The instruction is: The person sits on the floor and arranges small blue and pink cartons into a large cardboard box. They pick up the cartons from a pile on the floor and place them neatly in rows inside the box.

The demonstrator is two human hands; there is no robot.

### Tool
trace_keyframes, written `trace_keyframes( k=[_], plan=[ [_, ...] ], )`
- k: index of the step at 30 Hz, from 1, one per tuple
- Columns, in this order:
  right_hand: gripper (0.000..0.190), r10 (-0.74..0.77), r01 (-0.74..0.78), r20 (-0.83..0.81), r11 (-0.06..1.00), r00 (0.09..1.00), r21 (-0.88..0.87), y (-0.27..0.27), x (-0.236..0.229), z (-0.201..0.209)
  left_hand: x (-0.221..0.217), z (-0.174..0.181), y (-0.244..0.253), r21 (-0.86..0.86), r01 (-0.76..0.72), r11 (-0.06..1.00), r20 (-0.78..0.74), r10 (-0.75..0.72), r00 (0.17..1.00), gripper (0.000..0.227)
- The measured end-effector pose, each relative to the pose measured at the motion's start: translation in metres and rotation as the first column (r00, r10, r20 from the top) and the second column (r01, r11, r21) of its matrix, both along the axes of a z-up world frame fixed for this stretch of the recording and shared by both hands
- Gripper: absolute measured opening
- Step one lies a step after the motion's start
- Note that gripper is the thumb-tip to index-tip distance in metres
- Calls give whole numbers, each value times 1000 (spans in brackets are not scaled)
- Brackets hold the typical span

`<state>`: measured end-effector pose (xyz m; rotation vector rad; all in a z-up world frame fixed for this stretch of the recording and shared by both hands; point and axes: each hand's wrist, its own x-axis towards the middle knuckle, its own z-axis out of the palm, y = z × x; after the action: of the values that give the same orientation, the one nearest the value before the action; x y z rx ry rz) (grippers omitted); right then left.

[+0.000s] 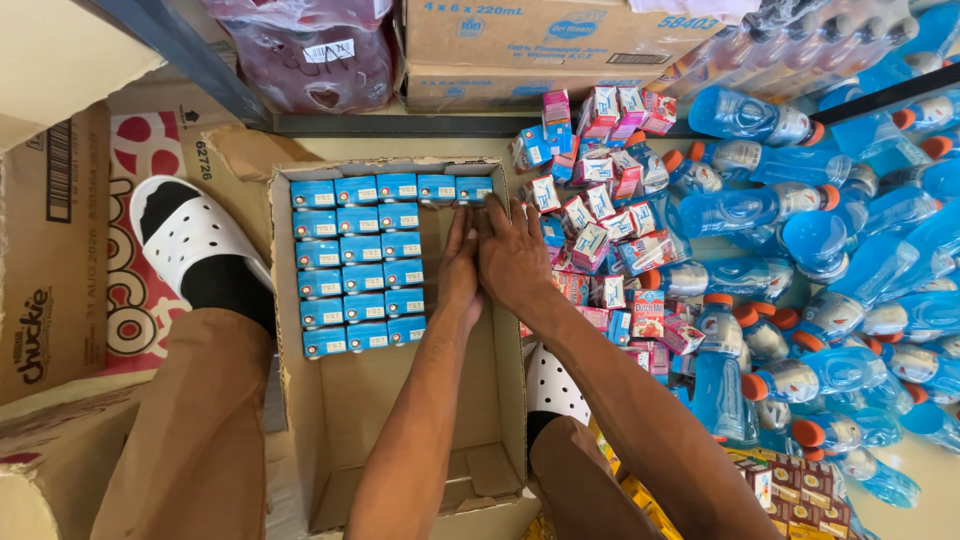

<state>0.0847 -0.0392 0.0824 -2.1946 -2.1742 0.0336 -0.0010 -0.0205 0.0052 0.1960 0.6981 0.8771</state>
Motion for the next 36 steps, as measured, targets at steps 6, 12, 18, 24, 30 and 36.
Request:
trace_keyframes(
  k=[6,12,18,24,30,36],
  plan=[
    [41,-69,48,-134,987,988,-155,7,5,-11,2,-3,5,43,44,998,-57,-42,997,57],
    [37,4,-11,-58,993,998,-121,3,2,9,-1,13,9,-32,103,994,-156,-107,982,58],
    [58,22,-27,-219,999,976,-17,-5,2,16,0,11,7,26,63,998,-35,-62,997,55],
    [57,1,-8,-305,1000,952,-19,-20,0,22,-6,17,7,79,122,989,-98,-114,989,55],
    [48,45,-17,-504,998,862,59,-36,2,22,-17,15,-17,95,122,988,-126,-110,986,55],
    [51,210,-83,-714,974,668,209,-71,17,41,-24,52,-47,124,-14,992,-78,24,997,52]
  ],
)
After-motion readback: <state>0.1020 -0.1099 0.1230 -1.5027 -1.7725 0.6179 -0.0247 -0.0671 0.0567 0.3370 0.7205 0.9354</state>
